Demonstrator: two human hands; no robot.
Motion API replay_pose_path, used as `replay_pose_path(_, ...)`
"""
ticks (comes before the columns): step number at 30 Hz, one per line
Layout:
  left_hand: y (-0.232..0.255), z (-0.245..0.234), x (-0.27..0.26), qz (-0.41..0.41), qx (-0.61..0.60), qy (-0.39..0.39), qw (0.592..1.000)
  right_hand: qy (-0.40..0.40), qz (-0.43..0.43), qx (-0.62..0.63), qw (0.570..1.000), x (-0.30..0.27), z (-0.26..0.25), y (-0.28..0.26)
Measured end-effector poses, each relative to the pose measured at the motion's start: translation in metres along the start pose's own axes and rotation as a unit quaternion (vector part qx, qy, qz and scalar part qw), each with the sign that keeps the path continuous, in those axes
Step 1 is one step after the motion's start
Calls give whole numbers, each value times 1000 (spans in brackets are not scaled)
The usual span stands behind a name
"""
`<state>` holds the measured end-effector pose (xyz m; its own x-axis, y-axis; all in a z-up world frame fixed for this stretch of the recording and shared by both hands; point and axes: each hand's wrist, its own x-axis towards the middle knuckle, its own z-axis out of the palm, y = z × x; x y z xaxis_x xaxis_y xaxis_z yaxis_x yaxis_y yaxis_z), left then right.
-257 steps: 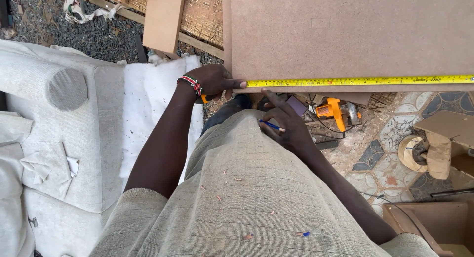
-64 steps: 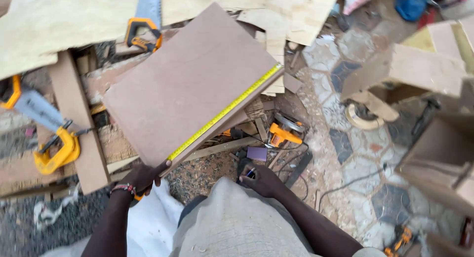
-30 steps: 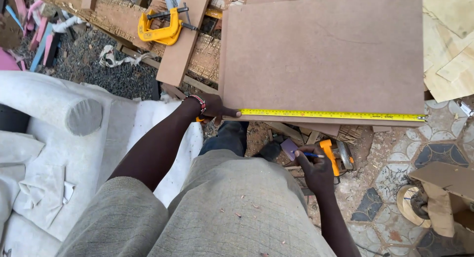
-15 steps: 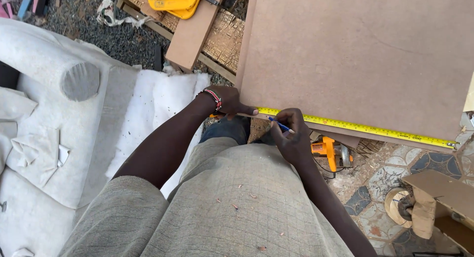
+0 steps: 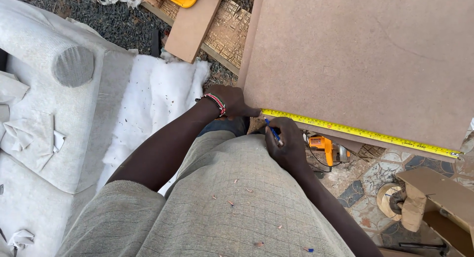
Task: Measuring a wooden board with a tape measure and marking it with a pen for future cutting.
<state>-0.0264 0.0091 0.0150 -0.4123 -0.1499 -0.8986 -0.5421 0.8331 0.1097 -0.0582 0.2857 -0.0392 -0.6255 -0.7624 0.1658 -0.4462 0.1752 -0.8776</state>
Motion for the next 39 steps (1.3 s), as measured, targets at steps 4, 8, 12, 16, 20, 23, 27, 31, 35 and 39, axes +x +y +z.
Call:
replay_pose_path(4, 0, -3, 0, 5, -4, 1, 1000, -7, -59, -26, 998, -26, 13, 22)
replay_pose_path(8, 3, -5, -14, 14, 7, 2, 1000, 25, -121, 15, 992, -48, 16, 36)
replay_pose_path(12, 1, -4, -12, 22, 19, 0, 1000, 42, -139, 42, 989, -49, 3, 28)
replay_pose_path(16, 3, -10, -20, 28, -15, -3, 999, 61, -147, 25, 987, -39, -3, 15)
replay_pose_path(20, -1, -6, -7, 25, -14, -1, 1000, 38, -148, 0, 988, -25, -14, 4)
replay_pose_path(23, -2, -3, -6, 22, -24, -3, 999, 36, -144, -7, 989, -25, -17, 1)
replay_pose_path(27, 0, -2, -8, 19, -9, 3, 1000, 31, -142, -22, 989, -25, -17, 0)
replay_pose_path(31, -6, 3, 3, 21, -23, -1, 1000, 19, -130, -33, 991, -28, -13, 4)
replay_pose_path(35, -5, 2, 2, 26, -17, -1, 1000, 12, -130, -45, 990, -23, -13, -2)
replay_pose_path(39, -8, 7, 9, 23, -21, 3, 1000, -5, -138, -42, 989, -21, -5, 4)
